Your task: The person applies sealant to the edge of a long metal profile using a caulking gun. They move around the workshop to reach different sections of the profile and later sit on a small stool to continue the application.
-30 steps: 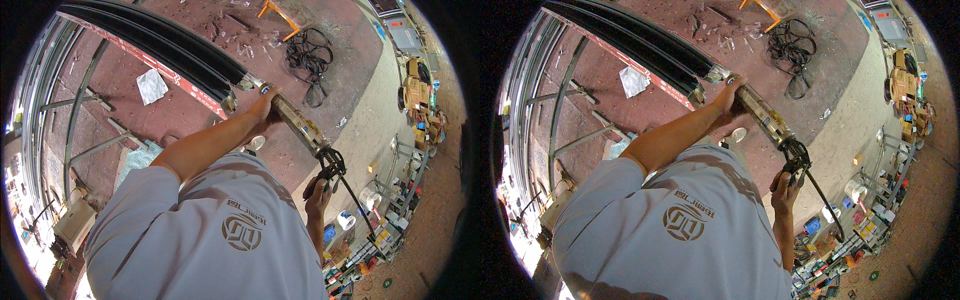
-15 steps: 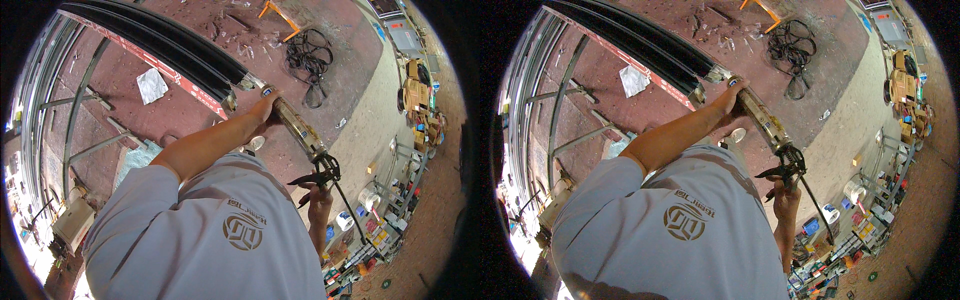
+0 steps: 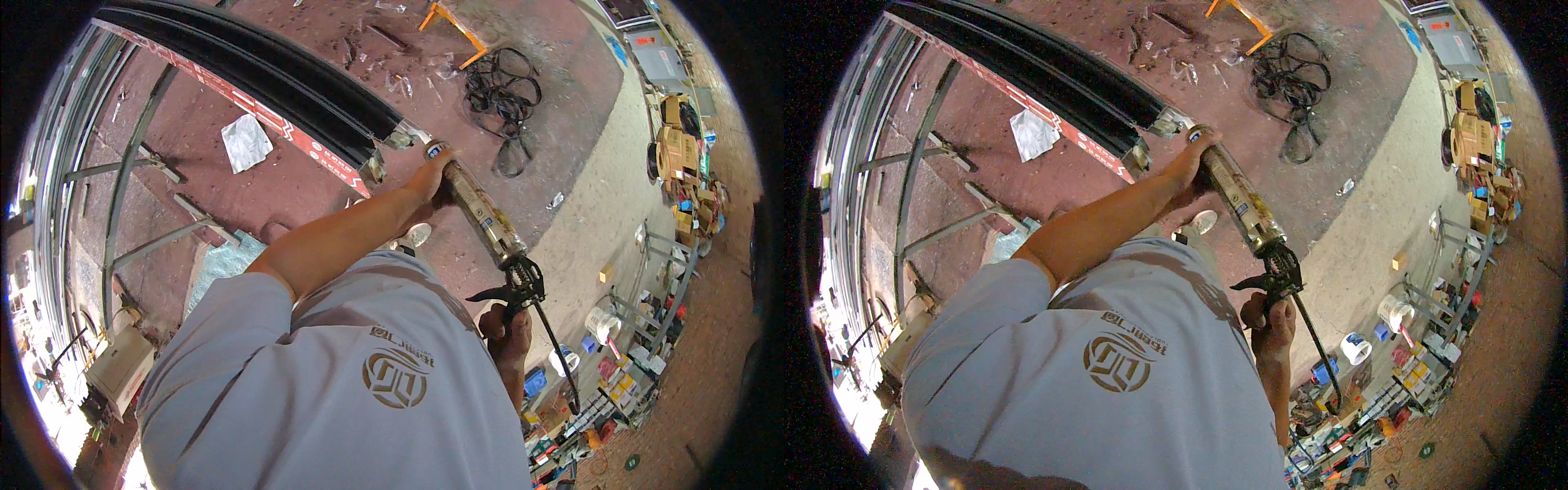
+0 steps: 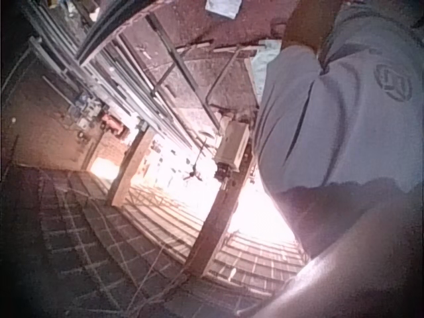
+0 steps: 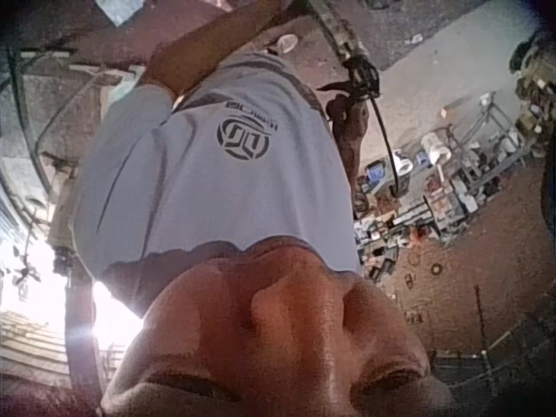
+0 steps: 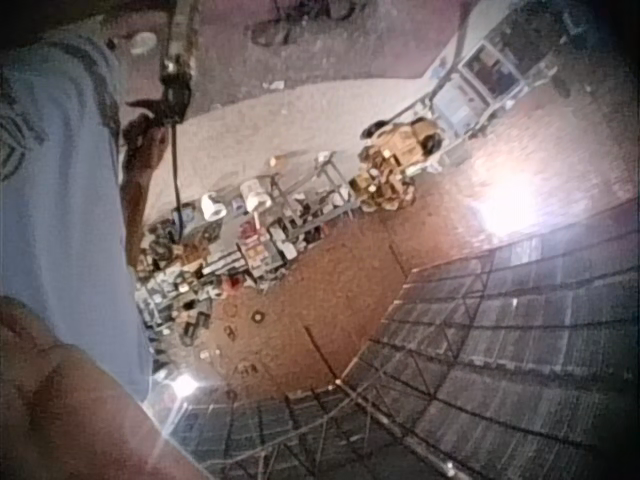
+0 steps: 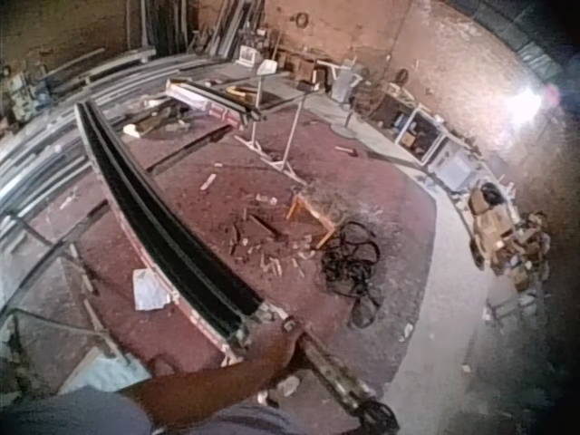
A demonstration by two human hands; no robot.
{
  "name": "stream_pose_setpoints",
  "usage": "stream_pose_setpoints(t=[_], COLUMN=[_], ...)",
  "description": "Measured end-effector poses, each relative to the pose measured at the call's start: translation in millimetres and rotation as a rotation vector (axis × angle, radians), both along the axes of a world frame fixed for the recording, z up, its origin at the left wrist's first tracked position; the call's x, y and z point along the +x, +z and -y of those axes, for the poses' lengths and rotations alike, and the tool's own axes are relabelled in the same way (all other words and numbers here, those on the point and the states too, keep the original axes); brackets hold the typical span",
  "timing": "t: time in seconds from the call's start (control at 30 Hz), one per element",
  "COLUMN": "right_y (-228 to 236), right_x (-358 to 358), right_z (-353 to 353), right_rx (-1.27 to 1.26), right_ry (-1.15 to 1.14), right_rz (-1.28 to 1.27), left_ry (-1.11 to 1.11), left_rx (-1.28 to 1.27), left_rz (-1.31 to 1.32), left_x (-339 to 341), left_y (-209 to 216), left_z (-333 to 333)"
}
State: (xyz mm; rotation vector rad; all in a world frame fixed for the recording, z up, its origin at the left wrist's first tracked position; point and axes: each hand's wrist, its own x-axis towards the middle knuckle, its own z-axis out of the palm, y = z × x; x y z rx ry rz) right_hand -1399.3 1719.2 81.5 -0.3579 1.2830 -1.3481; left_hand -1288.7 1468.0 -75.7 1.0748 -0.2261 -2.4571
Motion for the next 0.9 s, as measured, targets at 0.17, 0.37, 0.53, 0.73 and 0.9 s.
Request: stream_pose_setpoints(t=[0.17, 0.37, 0.53, 0.73, 0.9], right_y=[1.9, 8.6, 10.1, 7.5, 0.0], right_x=[-9.3, -20.1, -22.8, -34.3, -66.0], right_z=[3.8, 6.0, 8.8, 11.9, 2.3], right_rx=[-0.013, 0.001, 0.009, 0.014, 0.056], right_ry=[0.017, 0.014, 0.04, 0.051, 0.198], right_rz=[0.012, 0.049, 0.011, 0.031, -0.341], left_ry=[-0.053, -0.087, -0.014, 0.048, 0.102], left_rx=[0.017, 0.016, 0.036, 0.037, -0.02], left_rz=[0.035, 0.032, 0.006, -0.02, -0.051], left_x=[-0.2, 0.2, -3.2, -9.8, -18.6], left_y=[0.1, 4.1, 6.8, 6.4, 8.4], left_z=[1.0, -4.8, -6.2, -6.5, -18.8])
